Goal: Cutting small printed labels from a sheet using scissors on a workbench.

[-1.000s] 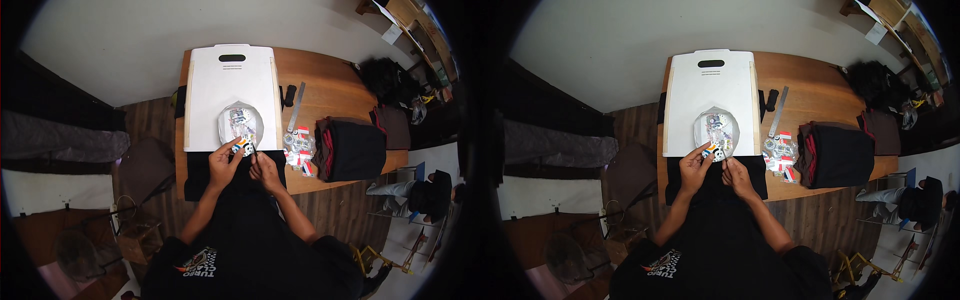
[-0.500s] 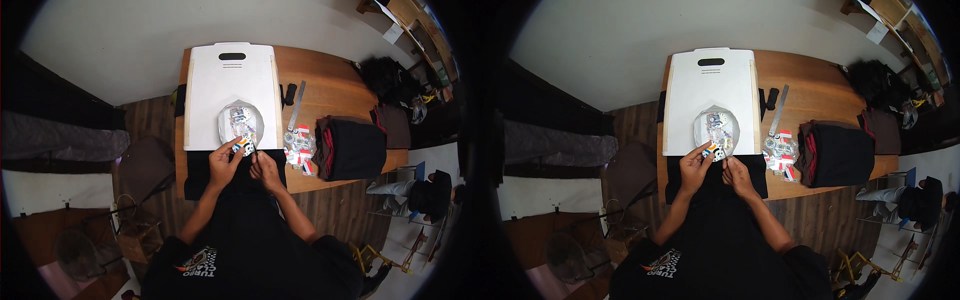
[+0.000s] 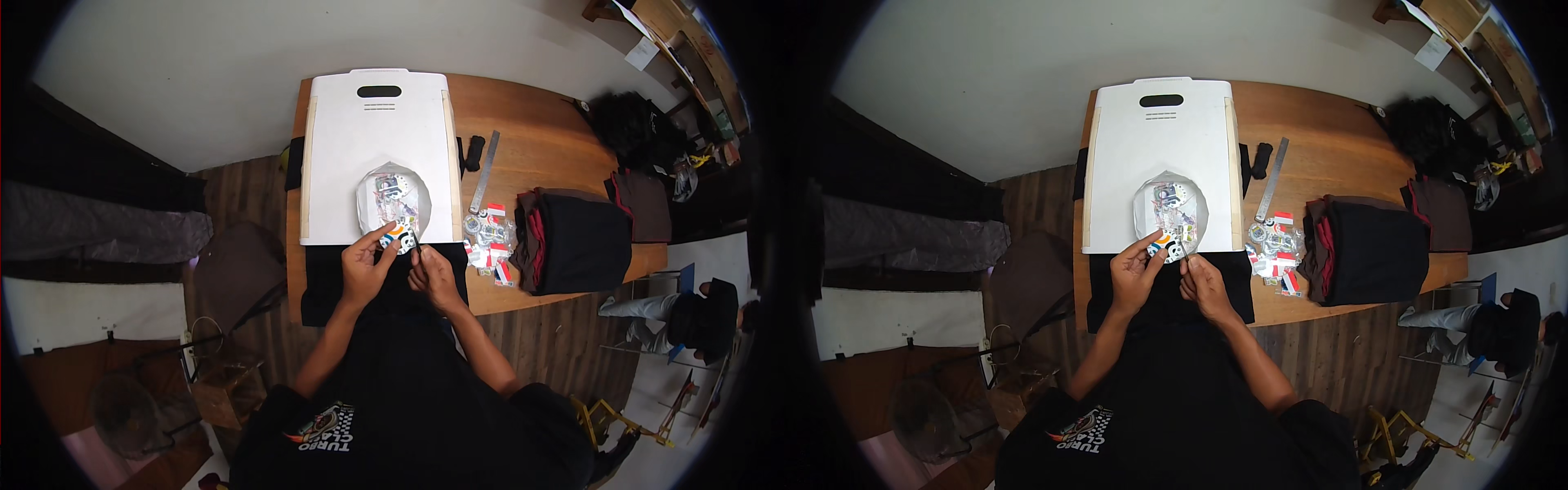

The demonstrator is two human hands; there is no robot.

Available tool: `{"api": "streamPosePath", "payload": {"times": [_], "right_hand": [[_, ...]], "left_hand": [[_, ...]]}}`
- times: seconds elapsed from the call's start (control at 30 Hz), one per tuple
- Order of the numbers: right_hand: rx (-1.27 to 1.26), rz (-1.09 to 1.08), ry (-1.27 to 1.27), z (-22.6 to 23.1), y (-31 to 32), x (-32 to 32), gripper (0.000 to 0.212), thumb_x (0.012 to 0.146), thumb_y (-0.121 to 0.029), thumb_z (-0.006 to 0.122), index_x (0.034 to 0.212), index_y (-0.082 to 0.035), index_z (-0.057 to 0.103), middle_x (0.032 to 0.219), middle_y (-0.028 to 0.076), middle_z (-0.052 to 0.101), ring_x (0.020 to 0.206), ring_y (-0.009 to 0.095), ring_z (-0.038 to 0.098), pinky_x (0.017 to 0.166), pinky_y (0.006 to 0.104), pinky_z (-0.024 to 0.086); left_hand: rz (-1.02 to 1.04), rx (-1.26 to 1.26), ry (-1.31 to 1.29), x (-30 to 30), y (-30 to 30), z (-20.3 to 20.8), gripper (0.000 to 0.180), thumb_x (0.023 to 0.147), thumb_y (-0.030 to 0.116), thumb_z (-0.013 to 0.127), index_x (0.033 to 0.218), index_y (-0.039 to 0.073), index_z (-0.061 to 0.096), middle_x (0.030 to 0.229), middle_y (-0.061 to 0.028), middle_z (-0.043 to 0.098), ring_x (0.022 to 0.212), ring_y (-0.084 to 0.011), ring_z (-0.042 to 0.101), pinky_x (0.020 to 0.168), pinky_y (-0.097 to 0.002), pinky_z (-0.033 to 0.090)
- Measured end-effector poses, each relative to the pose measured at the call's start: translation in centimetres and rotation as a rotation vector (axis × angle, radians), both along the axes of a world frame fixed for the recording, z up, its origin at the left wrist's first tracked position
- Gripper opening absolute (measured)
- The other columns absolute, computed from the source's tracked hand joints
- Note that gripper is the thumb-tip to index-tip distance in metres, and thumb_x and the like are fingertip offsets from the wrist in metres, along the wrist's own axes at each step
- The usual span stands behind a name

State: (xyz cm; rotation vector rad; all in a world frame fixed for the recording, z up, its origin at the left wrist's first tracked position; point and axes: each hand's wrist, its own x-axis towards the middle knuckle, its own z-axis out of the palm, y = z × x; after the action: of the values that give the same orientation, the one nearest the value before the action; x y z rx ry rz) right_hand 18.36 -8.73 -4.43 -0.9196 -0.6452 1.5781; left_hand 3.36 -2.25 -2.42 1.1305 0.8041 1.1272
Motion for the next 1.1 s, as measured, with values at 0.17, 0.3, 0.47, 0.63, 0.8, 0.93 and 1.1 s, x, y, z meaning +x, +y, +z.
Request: {"api": "streamPosePath", "payload": {"times": [0.17,0.3,0.47,0.63,0.8,0.93,1.1], "right_hand": [[0.008,0.0,-0.014,0.0,0.0,0.0,0.036,0.111,-0.036,0.036,0.094,-0.007,0.048,0.056,-0.006,0.027,0.044,0.006,0.023,0.046,0.0246,0.023],[0.037,0.003,-0.019,-0.1,0.0,0.0,0.036,0.111,-0.036,0.036,0.094,-0.007,0.048,0.056,-0.006,0.027,0.044,0.006,0.023,0.046,0.0246,0.023],[0.007,0.0,-0.004,0.4,0.1,0.0,0.036,0.111,-0.036,0.036,0.095,-0.007,0.048,0.057,-0.006,0.027,0.044,0.006,0.023,0.046,0.0245,0.024],[0.024,-0.002,-0.014,0.9,0.1,0.0,0.035,0.111,-0.036,0.036,0.095,-0.007,0.048,0.057,-0.006,0.028,0.044,0.006,0.023,0.047,0.0246,0.024],[0.002,0.001,-0.006,0.4,0.0,0.0,0.035,0.111,-0.036,0.036,0.095,-0.007,0.048,0.057,-0.006,0.028,0.044,0.006,0.023,0.047,0.0245,0.024],[0.009,-0.001,-0.004,0.1,-0.1,0.0,0.036,0.111,-0.036,0.037,0.095,-0.007,0.048,0.057,-0.006,0.027,0.044,0.006,0.023,0.047,0.0244,0.024],[0.018,-0.001,0.001,0.0,-0.1,0.0,0.036,0.111,-0.036,0.037,0.095,-0.007,0.048,0.057,-0.006,0.027,0.044,0.006,0.023,0.047,0.0245,0.024]], "left_hand": [[0.0,-0.001,0.003,0.0,0.0,0.0,0.038,0.094,-0.008,0.063,0.132,-0.012,0.058,0.117,-0.0161,0.068,0.103,-0.0122,0.064,0.089,-0.0236,0.051],[0.0,0.015,0.005,0.1,0.0,0.3,0.039,0.094,-0.008,0.064,0.132,-0.011,0.058,0.118,-0.0168,0.067,0.104,-0.0129,0.064,0.09,-0.0237,0.051],[-0.005,0.002,0.01,0.0,0.1,0.1,0.038,0.094,-0.008,0.064,0.132,-0.011,0.058,0.118,-0.0174,0.067,0.105,-0.0133,0.064,0.091,-0.0241,0.051],[-0.009,0.002,0.018,0.0,0.0,0.1,0.038,0.094,-0.007,0.064,0.131,-0.011,0.058,0.118,-0.0173,0.068,0.105,-0.0134,0.064,0.092,-0.0242,0.051],[-0.008,0.024,0.008,0.0,0.0,0.0,0.037,0.094,-0.007,0.064,0.131,-0.011,0.059,0.117,-0.0168,0.068,0.104,-0.0132,0.064,0.092,-0.0241,0.051],[-0.01,0.006,0.014,0.0,0.0,0.3,0.038,0.094,-0.007,0.064,0.131,-0.011,0.059,0.118,-0.0173,0.068,0.106,-0.014,0.064,0.093,-0.0249,0.051],[-0.011,0.027,0.012,0.0,-0.1,0.4,0.038,0.094,-0.007,0.064,0.131,-0.011,0.058,0.12,-0.0184,0.067,0.109,-0.0151,0.064,0.096,-0.0259,0.05]]}}
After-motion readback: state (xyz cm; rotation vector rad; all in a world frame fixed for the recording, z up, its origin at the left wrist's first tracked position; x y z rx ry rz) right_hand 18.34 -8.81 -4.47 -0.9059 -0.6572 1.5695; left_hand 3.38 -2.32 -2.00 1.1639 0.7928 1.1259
